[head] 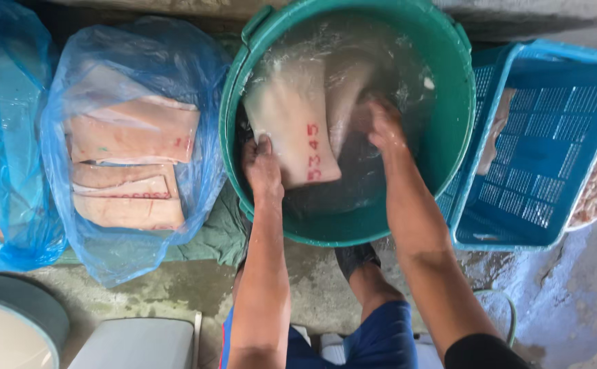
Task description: The person takes large, flat pieces of raw meat from a blue plastic bag and washes them by hand in a green bucket filled with water. After rinsing each piece, the person places it into a blue plastic basket. The process is repeated for several pieces of meat.
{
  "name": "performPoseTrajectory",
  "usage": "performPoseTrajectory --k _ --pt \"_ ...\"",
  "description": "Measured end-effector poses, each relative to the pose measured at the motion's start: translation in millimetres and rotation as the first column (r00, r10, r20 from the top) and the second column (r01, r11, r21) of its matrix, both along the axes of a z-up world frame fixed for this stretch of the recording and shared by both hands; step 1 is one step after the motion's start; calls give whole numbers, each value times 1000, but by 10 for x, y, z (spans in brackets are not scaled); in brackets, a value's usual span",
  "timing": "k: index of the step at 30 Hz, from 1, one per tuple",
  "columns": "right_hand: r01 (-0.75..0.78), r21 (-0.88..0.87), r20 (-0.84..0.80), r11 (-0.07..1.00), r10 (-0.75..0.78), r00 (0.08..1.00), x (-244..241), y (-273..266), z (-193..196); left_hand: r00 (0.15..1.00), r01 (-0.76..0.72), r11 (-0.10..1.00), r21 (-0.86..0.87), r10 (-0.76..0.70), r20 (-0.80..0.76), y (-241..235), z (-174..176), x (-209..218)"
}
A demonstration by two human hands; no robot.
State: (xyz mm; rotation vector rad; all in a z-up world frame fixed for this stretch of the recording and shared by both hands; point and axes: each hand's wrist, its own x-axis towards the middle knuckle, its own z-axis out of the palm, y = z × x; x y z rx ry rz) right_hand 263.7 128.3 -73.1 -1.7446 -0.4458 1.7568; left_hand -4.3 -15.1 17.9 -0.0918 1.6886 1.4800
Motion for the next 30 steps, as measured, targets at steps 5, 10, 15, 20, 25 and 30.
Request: performPoseTrajectory --k 5,10,15,20,25,30 --pt "-274 10 672 962 196 714 99 54 -225 981 -108 986 -125 126 149 199 -114 100" --pt "-461 -126 836 879 344 428 -198 189 -732 878 274 844 -461 -415 -238 558 -225 162" --pt "-441 -285 856 851 433 283 -361 17 -1019 836 537 784 -312 -446 318 815 -574 -11" --pt "-427 -282 852 859 429 301 -328 -67 -1055 739 476 877 -62 -361 569 665 -1077 17" --pt "-424 -258 805 868 436 403 -10 -226 -751 763 248 966 -71 -150 629 641 -875 26" --pt "-356 -122 652 926 345 675 363 -361 -93 957 256 965 59 -262 127 642 8 47"
